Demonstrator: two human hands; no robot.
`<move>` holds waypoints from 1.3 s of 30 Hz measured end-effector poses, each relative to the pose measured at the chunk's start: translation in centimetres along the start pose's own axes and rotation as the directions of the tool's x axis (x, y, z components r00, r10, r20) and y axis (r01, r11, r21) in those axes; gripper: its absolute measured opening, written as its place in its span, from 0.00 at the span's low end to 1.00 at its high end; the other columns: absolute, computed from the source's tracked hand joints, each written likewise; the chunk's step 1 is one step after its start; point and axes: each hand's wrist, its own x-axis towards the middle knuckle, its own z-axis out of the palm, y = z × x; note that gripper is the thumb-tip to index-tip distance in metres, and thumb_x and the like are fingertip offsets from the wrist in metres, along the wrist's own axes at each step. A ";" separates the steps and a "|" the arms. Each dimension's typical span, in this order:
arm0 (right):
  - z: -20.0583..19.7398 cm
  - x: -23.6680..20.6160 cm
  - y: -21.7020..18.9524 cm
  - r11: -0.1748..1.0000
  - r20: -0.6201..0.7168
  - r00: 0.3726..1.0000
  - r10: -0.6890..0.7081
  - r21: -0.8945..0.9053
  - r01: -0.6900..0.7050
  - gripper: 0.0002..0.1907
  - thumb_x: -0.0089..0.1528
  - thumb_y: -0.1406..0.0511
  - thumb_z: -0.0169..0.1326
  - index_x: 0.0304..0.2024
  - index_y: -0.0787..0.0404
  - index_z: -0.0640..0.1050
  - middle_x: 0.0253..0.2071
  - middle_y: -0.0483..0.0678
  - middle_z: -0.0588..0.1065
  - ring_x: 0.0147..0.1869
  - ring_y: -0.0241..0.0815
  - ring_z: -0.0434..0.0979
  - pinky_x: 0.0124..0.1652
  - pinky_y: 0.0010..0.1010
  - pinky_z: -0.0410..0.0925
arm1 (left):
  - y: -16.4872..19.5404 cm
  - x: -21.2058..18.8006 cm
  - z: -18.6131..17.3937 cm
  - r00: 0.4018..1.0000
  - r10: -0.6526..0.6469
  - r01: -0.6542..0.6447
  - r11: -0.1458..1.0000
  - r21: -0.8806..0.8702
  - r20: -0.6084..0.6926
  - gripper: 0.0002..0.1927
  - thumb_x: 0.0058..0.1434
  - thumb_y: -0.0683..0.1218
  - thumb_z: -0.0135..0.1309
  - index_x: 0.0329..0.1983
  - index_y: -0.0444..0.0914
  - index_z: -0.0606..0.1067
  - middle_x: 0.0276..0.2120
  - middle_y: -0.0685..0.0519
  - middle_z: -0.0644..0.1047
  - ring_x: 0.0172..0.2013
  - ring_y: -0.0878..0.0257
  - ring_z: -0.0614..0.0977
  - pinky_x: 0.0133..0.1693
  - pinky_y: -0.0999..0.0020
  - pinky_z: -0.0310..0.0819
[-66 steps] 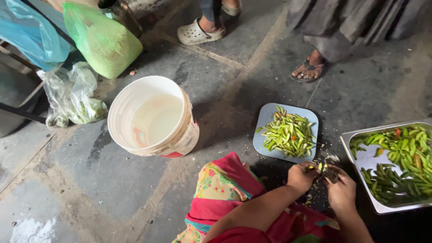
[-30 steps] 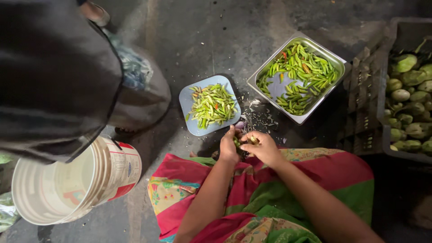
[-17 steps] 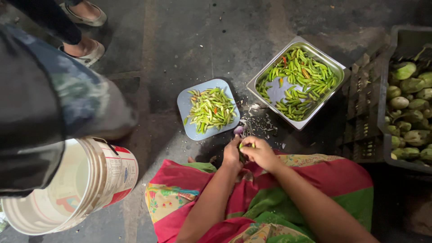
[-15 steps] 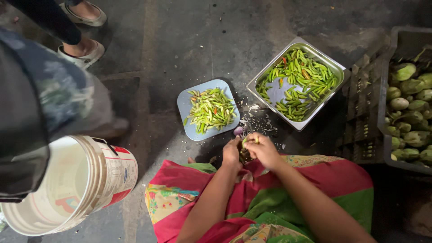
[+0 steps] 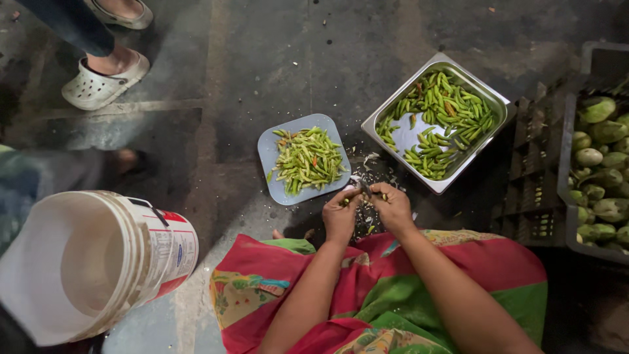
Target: The person sits on the floor and removes the stems from green chilies by hand, one at a time. They take untrimmed chilies from a steel tray, pull off the stem ends, drop the trimmed chilies onto a plate, and leave the discarded stems and trimmings on the floor beside them.
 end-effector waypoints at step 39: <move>0.3 6.0 2.1 0.965 0.141 0.972 0.188 0.156 -0.209 0.02 0.65 0.68 0.55 0.38 0.60 0.78 0.23 0.37 0.70 0.22 0.27 0.63 0.23 0.21 0.57 | -1.3 4.7 1.7 0.997 0.042 -0.024 0.962 0.272 -0.060 0.11 0.64 0.49 0.54 0.40 0.37 0.79 0.32 0.43 0.81 0.35 0.48 0.82 0.39 0.58 0.74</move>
